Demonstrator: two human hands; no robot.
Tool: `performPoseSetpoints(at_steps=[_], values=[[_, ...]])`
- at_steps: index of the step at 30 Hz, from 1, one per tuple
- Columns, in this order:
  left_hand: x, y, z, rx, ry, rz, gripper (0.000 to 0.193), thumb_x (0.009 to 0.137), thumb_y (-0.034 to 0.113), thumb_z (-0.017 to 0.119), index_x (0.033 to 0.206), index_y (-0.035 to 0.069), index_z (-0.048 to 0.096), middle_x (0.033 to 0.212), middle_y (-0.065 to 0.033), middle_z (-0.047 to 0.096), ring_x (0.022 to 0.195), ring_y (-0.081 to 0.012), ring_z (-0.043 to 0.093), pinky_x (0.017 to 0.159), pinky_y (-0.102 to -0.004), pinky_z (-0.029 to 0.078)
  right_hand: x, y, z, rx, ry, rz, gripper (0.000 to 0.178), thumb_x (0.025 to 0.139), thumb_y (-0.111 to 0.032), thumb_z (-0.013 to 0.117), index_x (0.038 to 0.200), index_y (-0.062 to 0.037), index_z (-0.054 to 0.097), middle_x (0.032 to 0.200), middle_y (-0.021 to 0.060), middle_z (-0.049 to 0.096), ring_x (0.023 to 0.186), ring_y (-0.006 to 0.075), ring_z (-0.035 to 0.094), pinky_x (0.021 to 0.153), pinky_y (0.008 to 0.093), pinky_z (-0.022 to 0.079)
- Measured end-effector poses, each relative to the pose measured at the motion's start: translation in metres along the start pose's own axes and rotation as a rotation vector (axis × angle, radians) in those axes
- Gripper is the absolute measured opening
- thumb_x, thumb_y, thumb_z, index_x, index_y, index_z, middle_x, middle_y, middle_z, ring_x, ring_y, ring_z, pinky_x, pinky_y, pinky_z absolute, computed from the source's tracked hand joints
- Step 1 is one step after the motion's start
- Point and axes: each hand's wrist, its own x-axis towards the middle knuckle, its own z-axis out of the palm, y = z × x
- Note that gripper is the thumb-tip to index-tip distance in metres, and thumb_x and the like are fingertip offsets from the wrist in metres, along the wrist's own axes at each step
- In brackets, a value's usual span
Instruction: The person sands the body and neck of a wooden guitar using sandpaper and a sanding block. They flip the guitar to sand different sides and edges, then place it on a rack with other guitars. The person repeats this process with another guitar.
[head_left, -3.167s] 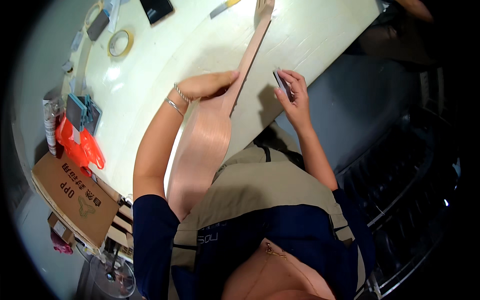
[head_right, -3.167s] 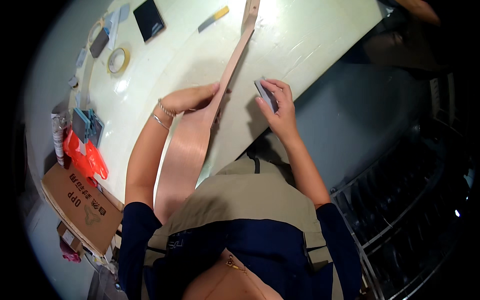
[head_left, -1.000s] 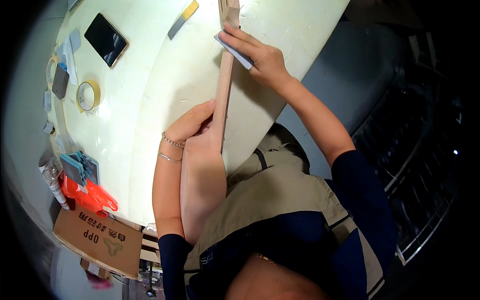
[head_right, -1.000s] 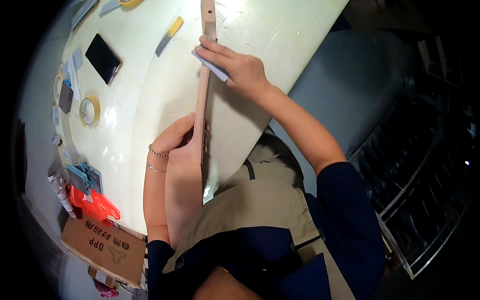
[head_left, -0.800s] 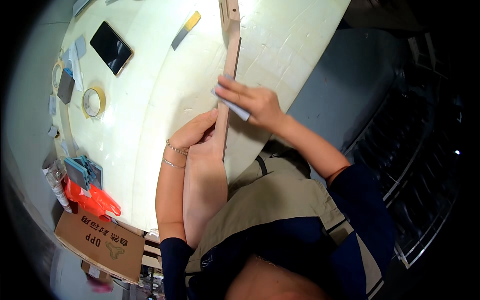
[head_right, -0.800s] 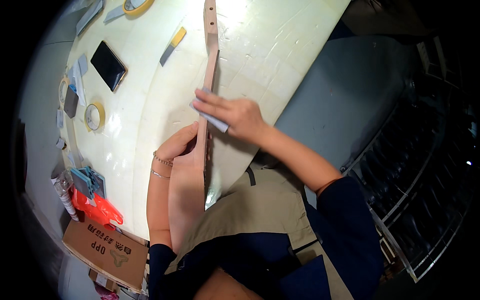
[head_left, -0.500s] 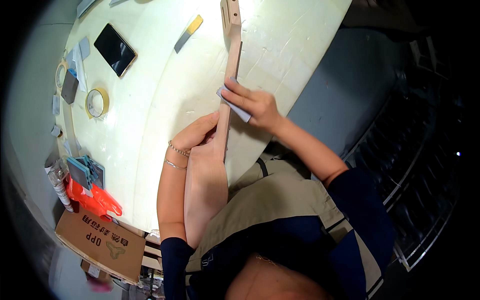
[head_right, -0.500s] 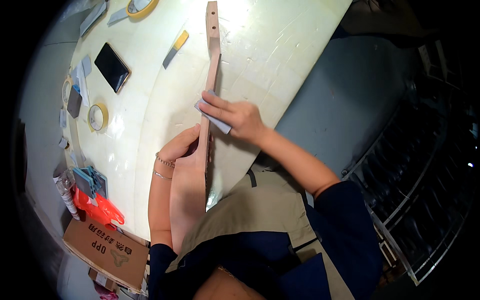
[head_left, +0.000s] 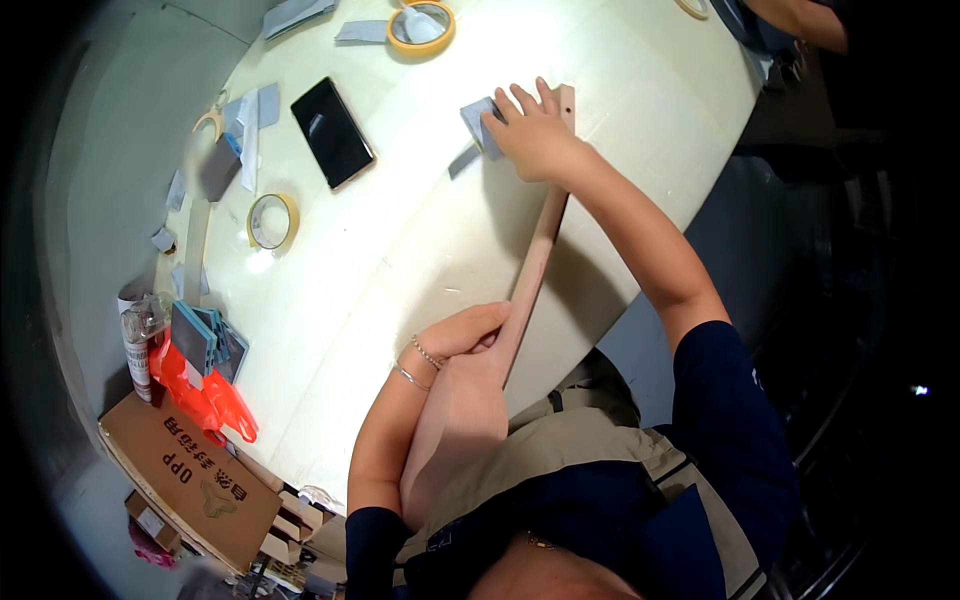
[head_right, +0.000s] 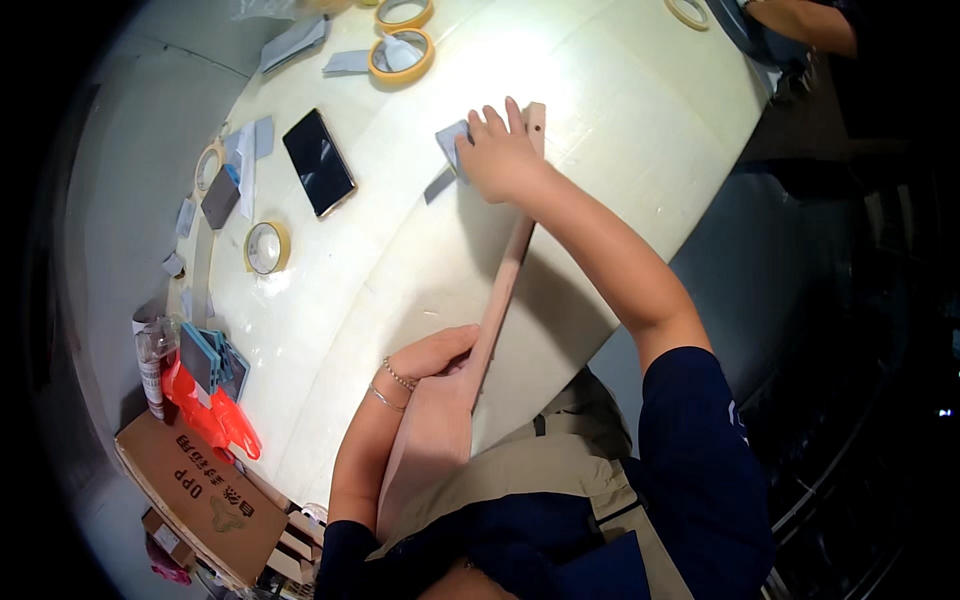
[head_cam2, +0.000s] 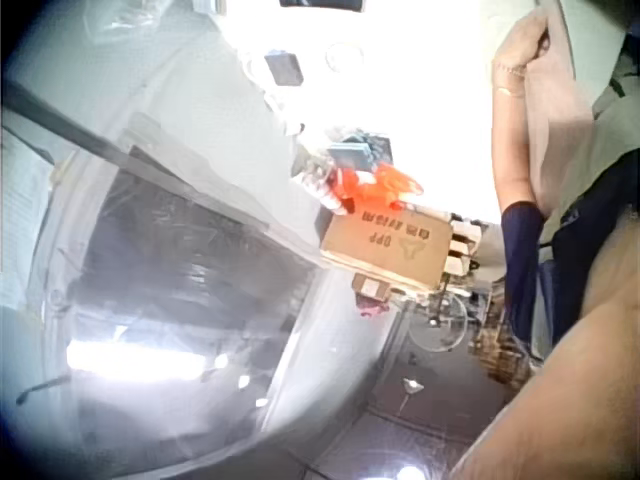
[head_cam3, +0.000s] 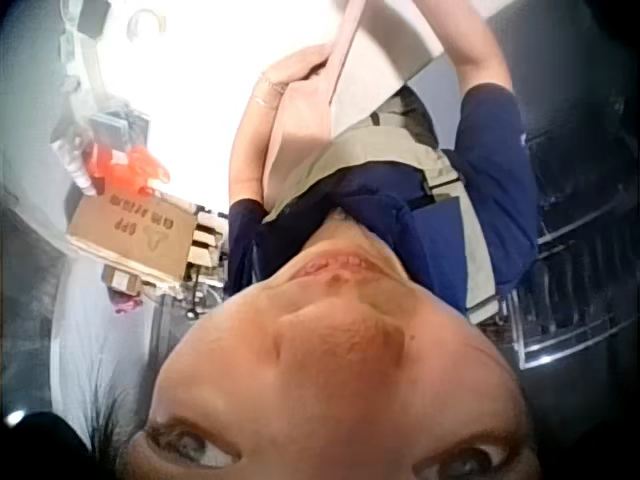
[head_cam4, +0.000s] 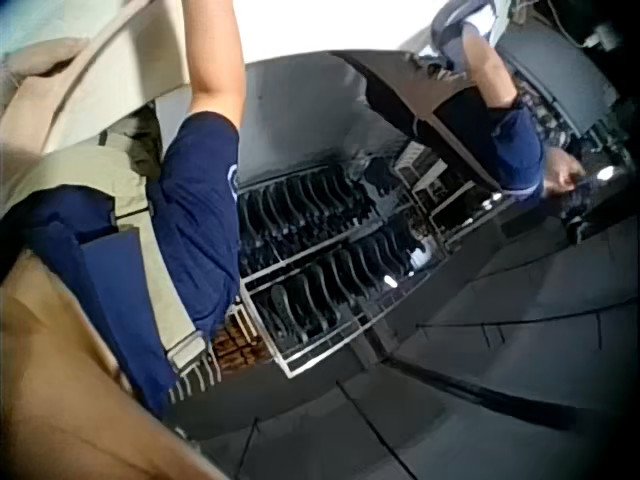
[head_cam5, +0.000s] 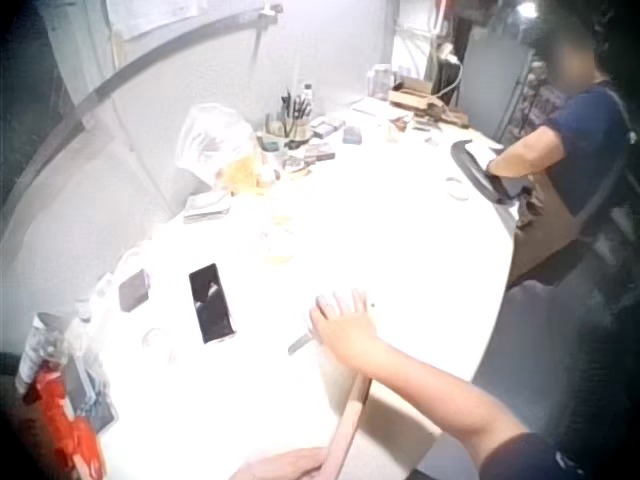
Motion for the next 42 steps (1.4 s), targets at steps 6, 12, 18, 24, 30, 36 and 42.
performPoseSetpoints(at_steps=[6, 12, 18, 24, 30, 36, 42], values=[[-0.006, 0.007, 0.004, 0.016, -0.094, 0.012, 0.027, 0.095, 0.036, 0.045, 0.095, 0.013, 0.058, 0.072, 0.0102, 0.045, 0.060, 0.0005, 0.034, 0.051, -0.0141, 0.032, 0.127, 0.029, 0.025, 0.514, 0.192, 0.508, 0.036, 0.075, -0.045, 0.067, 0.089, -0.0123, 0.071, 0.103, 0.0121, 0.058, 0.103, 0.0278, 0.050, 0.083, 0.0388, 0.043], [-0.003, 0.006, -0.004, 0.031, -0.136, 0.020, 0.029, 0.095, 0.038, 0.045, 0.089, 0.012, 0.057, 0.069, 0.0102, 0.045, 0.058, 0.0013, 0.034, 0.049, -0.0136, 0.031, 0.163, 0.019, 0.054, 0.321, 0.225, 0.647, 0.039, 0.073, -0.045, 0.068, 0.096, -0.0126, 0.068, 0.104, 0.0123, 0.056, 0.104, 0.0274, 0.049, 0.085, 0.0393, 0.041], [-0.004, 0.003, -0.001, -0.038, -0.113, 0.015, 0.031, 0.095, 0.038, 0.042, 0.089, 0.011, 0.056, 0.069, 0.0086, 0.045, 0.057, -0.0004, 0.034, 0.049, -0.0141, 0.032, 0.173, 0.034, 0.088, 0.910, 0.216, 0.630, 0.044, 0.072, -0.047, 0.069, 0.099, -0.0123, 0.068, 0.102, 0.0131, 0.062, 0.094, 0.0273, 0.057, 0.084, 0.0372, 0.043], [-0.002, 0.006, -0.005, 0.056, -0.162, 0.037, 0.035, 0.097, 0.037, 0.038, 0.094, 0.008, 0.056, 0.075, 0.0058, 0.055, 0.056, -0.0006, 0.035, 0.048, -0.0152, 0.030, 0.019, 0.049, -0.019, 1.663, 0.289, 0.528, 0.026, 0.081, -0.018, 0.068, 0.091, 0.0054, 0.063, 0.085, 0.0046, 0.063, 0.078, 0.0079, 0.055, 0.071, 0.0224, 0.045], [-0.008, 0.009, -0.001, 0.128, -0.079, 0.018, 0.040, 0.097, 0.039, 0.035, 0.094, 0.008, 0.060, 0.076, 0.0061, 0.058, 0.054, 0.0005, 0.032, 0.047, -0.0136, 0.027, -0.141, 0.007, -0.063, 1.719, -0.075, 0.702, 0.025, 0.088, -0.022, 0.060, 0.100, 0.0001, 0.056, 0.088, 0.0072, 0.062, 0.082, 0.0137, 0.062, 0.075, 0.0258, 0.047], [-0.012, 0.008, 0.000, 0.122, -0.060, 0.006, 0.040, 0.097, 0.039, 0.035, 0.094, 0.005, 0.056, 0.077, -0.0022, 0.059, 0.063, -0.0083, 0.053, 0.053, -0.0200, 0.040, -0.193, -0.032, -0.071, 1.891, -0.146, 1.045, 0.027, 0.087, -0.020, 0.061, 0.103, 0.0012, 0.056, 0.086, 0.0070, 0.062, 0.069, 0.0131, 0.063, 0.062, 0.0228, 0.049], [-0.008, 0.004, -0.004, 0.107, -0.095, 0.030, 0.043, 0.097, 0.040, 0.034, 0.096, 0.001, 0.052, 0.081, -0.0107, 0.058, 0.067, -0.0219, 0.059, 0.065, -0.0335, 0.051, -0.197, -0.039, -0.071, 1.743, -0.152, 1.086, 0.025, 0.085, -0.016, 0.064, 0.101, 0.0021, 0.059, 0.084, 0.0071, 0.064, 0.066, 0.0109, 0.062, 0.056, 0.0205, 0.047]])
